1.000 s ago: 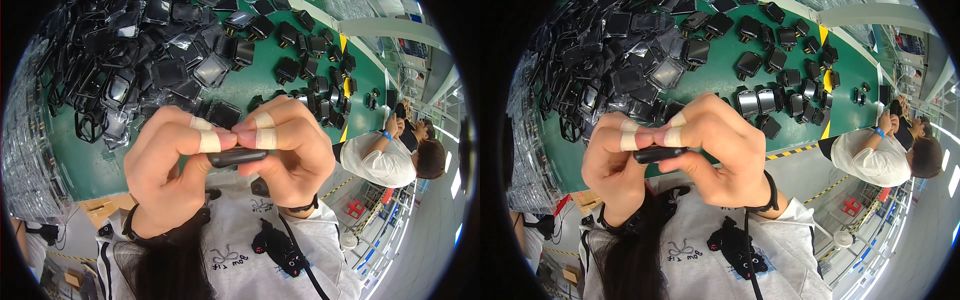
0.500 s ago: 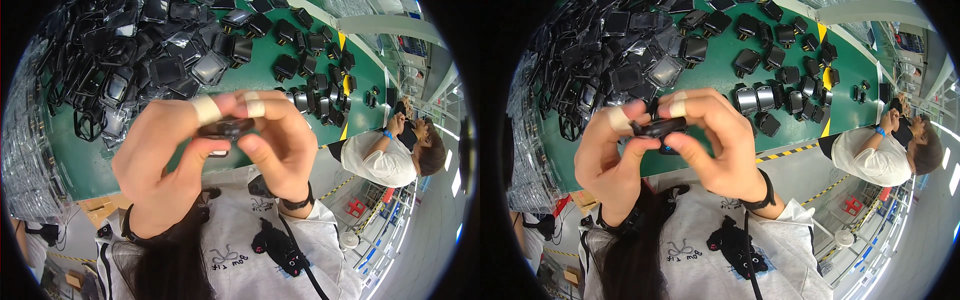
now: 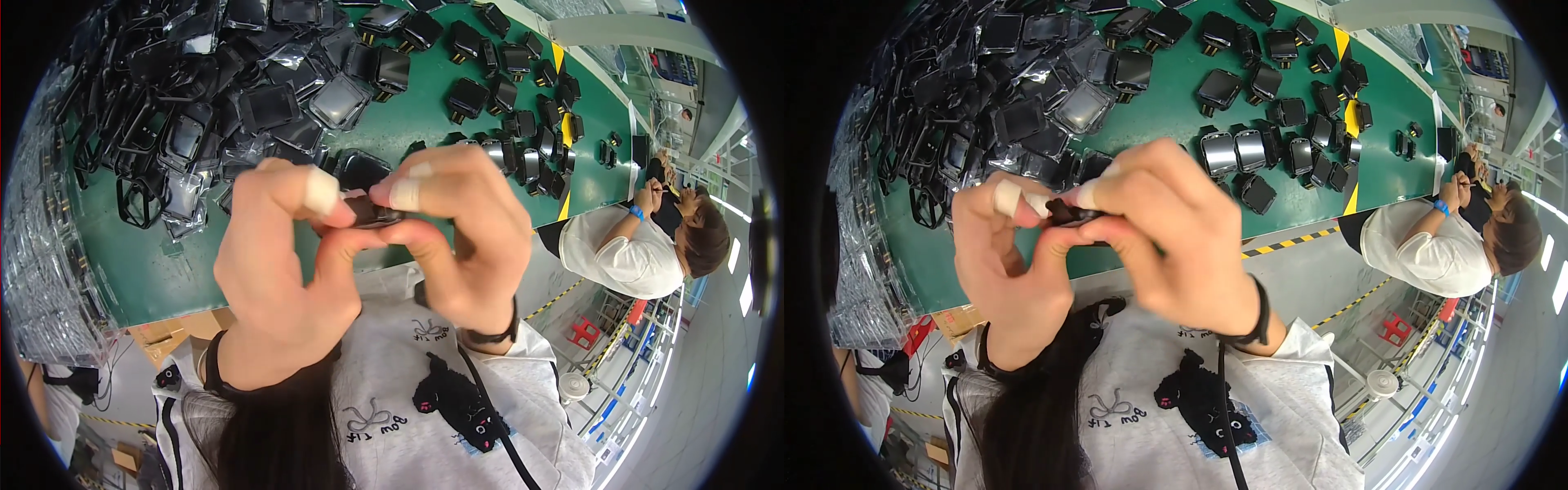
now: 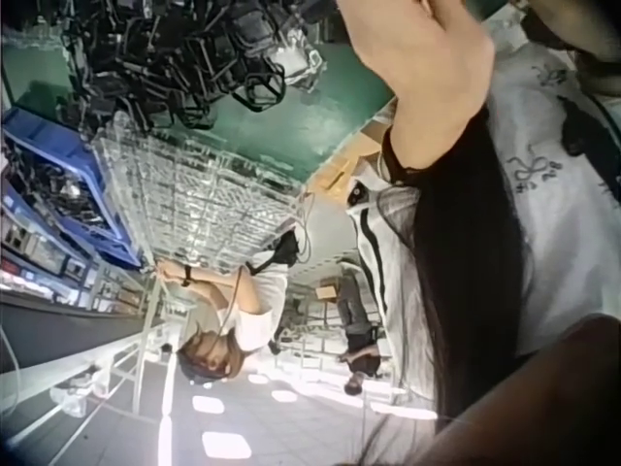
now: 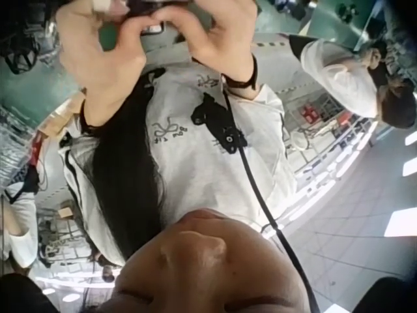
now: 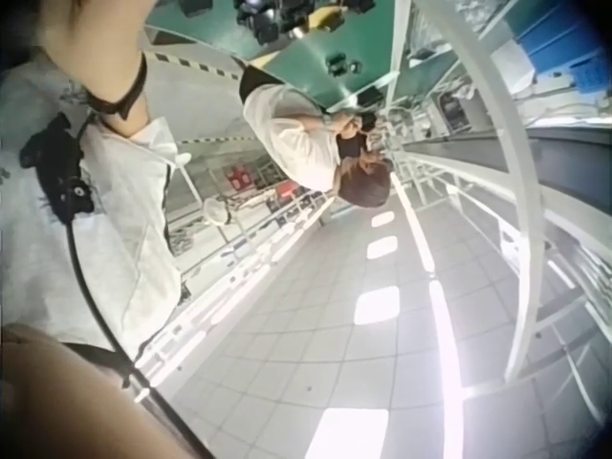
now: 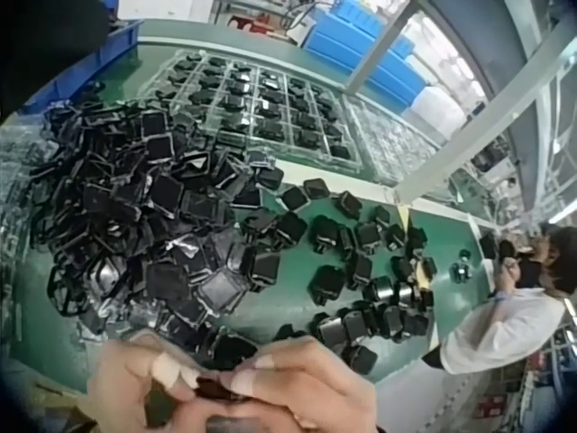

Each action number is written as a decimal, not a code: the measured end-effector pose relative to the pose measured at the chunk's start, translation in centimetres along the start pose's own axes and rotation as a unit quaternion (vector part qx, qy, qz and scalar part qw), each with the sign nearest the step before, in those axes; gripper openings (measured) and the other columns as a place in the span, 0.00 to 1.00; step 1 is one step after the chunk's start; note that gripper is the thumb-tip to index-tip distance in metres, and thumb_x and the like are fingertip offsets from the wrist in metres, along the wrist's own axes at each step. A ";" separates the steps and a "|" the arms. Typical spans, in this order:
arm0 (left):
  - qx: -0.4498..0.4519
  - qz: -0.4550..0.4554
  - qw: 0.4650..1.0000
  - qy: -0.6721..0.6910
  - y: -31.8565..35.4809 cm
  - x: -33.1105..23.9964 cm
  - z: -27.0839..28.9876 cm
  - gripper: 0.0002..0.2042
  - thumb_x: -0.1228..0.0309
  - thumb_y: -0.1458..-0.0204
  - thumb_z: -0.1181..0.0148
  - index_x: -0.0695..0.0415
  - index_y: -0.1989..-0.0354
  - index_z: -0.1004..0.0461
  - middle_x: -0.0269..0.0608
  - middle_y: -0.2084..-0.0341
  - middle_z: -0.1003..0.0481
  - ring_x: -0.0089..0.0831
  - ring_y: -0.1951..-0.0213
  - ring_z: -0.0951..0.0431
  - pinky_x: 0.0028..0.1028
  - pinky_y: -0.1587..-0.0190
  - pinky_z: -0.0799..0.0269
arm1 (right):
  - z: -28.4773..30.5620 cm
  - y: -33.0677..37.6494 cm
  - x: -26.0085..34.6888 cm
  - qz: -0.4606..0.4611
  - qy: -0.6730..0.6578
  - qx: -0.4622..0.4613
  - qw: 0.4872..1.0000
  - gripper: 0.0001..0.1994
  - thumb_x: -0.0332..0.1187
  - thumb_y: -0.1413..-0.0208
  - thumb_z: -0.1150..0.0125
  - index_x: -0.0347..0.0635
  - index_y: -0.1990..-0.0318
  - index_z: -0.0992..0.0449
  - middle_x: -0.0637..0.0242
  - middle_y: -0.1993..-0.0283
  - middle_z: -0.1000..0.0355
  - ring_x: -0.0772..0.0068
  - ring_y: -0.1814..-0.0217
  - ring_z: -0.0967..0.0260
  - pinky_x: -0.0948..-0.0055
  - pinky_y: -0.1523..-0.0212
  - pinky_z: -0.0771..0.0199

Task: The person picks up a smartwatch from a pile, fits a plastic frame onto it by hand, and places the assembled unit into a plastic tray.

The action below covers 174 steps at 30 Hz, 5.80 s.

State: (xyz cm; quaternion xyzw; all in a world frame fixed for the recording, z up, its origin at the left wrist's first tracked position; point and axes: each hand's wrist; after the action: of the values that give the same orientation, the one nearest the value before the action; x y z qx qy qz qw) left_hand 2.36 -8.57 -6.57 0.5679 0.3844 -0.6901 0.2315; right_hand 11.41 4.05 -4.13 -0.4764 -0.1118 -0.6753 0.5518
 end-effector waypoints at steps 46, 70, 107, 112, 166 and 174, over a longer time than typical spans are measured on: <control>0.005 0.235 0.875 0.423 -2.5 1.5 6.8 0.17 0.73 0.38 0.68 0.69 0.43 0.45 0.63 0.46 0.36 0.54 0.49 0.28 0.39 0.47 0.28 | -2.3 -15.7 -5.1 0.102 0.258 0.215 0.936 0.06 0.21 0.53 0.40 0.37 0.66 0.27 0.56 0.53 0.28 0.64 0.57 0.27 0.76 0.59 0.28; 0.078 0.181 0.919 0.341 -1.4 2.5 5.2 0.12 0.79 0.43 0.50 0.67 0.52 0.36 0.51 0.55 0.28 0.31 0.54 0.26 0.32 0.49 0.27 | -2.1 -7.6 -0.8 -0.128 -0.209 0.206 0.947 0.14 0.13 0.52 0.44 0.31 0.56 0.29 0.59 0.56 0.32 0.71 0.53 0.32 0.74 0.55 0.30; -0.013 0.153 0.914 0.376 -2.2 0.5 1.8 0.27 0.85 0.51 0.47 0.66 0.41 0.45 0.64 0.44 0.39 0.50 0.45 0.31 0.42 0.44 0.33 | 2.2 -3.4 -0.6 0.000 -0.108 0.118 0.987 0.11 0.14 0.51 0.49 0.31 0.59 0.30 0.56 0.53 0.38 0.65 0.54 0.34 0.68 0.59 0.26; 0.015 0.166 0.908 0.385 -2.1 0.4 1.2 0.26 0.85 0.51 0.47 0.67 0.42 0.44 0.63 0.44 0.38 0.50 0.46 0.30 0.41 0.46 0.30 | 2.3 -3.6 -0.8 0.056 -0.019 0.058 0.997 0.09 0.17 0.54 0.43 0.32 0.63 0.28 0.55 0.55 0.34 0.61 0.55 0.35 0.67 0.60 0.29; 0.042 0.100 0.931 0.349 -0.1 1.4 -0.3 0.14 0.86 0.57 0.37 0.68 0.60 0.28 0.42 0.65 0.32 0.25 0.67 0.28 0.21 0.66 0.27 | -0.8 1.0 -0.2 -0.108 -0.245 -0.046 0.962 0.17 0.18 0.60 0.32 0.35 0.59 0.29 0.61 0.62 0.33 0.74 0.64 0.35 0.77 0.67 0.33; 0.059 0.047 0.956 0.284 0.0 1.3 -1.3 0.16 0.88 0.59 0.37 0.68 0.59 0.29 0.45 0.62 0.31 0.29 0.62 0.26 0.23 0.61 0.25 | -0.3 2.0 -1.1 -0.120 -0.293 -0.052 0.947 0.19 0.13 0.61 0.35 0.34 0.58 0.30 0.64 0.60 0.34 0.77 0.63 0.35 0.81 0.65 0.33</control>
State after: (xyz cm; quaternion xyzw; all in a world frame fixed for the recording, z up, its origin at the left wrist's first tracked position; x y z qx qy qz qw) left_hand 2.85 -7.42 -7.91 0.7705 0.3659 -0.5100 0.1108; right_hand 12.91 3.87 -5.88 -0.6648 -0.2896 -0.5719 0.3836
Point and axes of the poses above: each hand's wrist, its own y-axis away from the middle knuckle, its own z-axis out of the back of the hand, x = y × z
